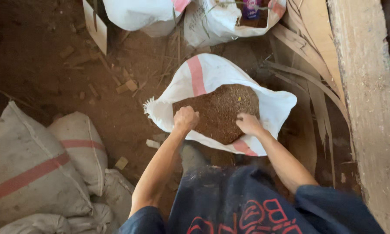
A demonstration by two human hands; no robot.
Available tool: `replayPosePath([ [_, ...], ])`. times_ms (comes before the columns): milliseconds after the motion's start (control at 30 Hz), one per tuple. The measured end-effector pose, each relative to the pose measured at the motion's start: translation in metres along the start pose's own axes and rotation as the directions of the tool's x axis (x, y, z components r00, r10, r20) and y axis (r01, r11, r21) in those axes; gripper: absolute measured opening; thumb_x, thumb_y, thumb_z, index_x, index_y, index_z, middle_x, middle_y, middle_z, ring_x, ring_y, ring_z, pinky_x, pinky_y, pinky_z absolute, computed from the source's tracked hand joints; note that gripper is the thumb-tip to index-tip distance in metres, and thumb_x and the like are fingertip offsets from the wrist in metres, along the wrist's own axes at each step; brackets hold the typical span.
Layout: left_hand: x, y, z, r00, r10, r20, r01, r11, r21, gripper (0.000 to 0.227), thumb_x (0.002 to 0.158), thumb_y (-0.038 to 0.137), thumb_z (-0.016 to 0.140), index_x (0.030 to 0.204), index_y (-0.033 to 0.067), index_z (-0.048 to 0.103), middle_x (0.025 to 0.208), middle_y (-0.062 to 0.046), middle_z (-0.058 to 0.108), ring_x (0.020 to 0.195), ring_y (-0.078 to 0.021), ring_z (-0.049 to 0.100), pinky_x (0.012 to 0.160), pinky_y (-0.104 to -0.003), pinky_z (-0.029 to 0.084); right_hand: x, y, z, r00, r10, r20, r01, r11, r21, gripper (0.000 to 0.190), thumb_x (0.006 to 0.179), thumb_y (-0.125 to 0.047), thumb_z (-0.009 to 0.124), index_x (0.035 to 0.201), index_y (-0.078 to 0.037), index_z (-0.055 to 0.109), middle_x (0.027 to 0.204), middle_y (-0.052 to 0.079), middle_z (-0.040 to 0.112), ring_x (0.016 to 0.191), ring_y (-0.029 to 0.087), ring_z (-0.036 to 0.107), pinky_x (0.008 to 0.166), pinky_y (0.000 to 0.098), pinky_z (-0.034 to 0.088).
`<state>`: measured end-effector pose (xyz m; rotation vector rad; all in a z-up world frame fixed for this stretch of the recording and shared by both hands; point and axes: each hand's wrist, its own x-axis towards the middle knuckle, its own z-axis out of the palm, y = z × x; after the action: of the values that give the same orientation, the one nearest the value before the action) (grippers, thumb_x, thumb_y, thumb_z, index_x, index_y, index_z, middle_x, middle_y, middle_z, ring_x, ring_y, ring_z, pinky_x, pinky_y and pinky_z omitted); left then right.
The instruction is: The person scoops wood shavings from a pile on the floor using a shovel and transfers them into a large white sack. After filling the sack, the person ties the top closed using a metal wire tie.
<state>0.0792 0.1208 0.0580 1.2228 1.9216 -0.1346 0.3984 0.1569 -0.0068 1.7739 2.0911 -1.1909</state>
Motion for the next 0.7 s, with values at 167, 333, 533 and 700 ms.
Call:
replayPosePath([
  [167,0.019,-0.004,-0.034,0.94,-0.01,-0.342,-0.123,0.923,-0.366,0.12,0.065,0.029,0.094,0.153,-0.006,0.021,0.147,-0.037,0.034,0.133,-0.0462,0.043,0.108,-0.042,0.041,0.084,-0.049,-0.063,0.884,0.415,0.215,-0.386,0.388,0.837,0.029,0.082,-0.017,0.066,0.11,-0.022,0.061,0.079,0.001,0.06,0.073,0.017,0.06,0.074,0.0422,0.054],
  [333,0.001,-0.005,-0.106,0.792,-0.173,-0.586,-0.448,0.488,-0.749,0.11,0.075,0.009,0.079,0.163,0.003,0.013,0.161,-0.023,0.034,0.129,-0.0342,0.059,0.102,-0.04,0.056,0.084,-0.065,-0.181,0.942,0.069,-0.329,0.332,-0.04,0.943,0.088,0.099,-0.009,0.063,0.159,-0.047,0.011,0.141,-0.003,0.06,0.124,0.02,0.062,0.104,0.0448,0.053],
  [533,-0.071,-0.005,-0.102,0.565,-0.297,-0.77,-0.635,0.44,-0.635,0.073,0.09,0.004,0.072,0.155,0.0047,0.039,0.146,-0.017,0.056,0.122,-0.0276,0.067,0.096,-0.035,0.06,0.025,-0.044,-0.173,0.958,-0.093,-0.271,0.267,-0.059,0.962,0.066,0.106,-0.025,0.056,0.167,-0.036,0.031,0.126,0.0,0.065,0.105,0.017,0.062,0.084,0.0367,0.054],
  [700,-0.157,-0.008,0.013,0.414,-0.624,-0.663,-0.57,0.391,-0.723,0.034,0.091,0.012,0.074,0.123,0.0024,0.067,0.103,-0.014,0.073,0.092,-0.0231,0.068,0.084,-0.034,0.058,-0.032,-0.015,-0.083,0.94,-0.075,0.334,-0.324,0.122,0.938,0.034,0.095,-0.02,0.06,0.129,-0.019,0.06,0.102,0.002,0.071,0.081,0.011,0.067,0.065,0.0283,0.056],
])
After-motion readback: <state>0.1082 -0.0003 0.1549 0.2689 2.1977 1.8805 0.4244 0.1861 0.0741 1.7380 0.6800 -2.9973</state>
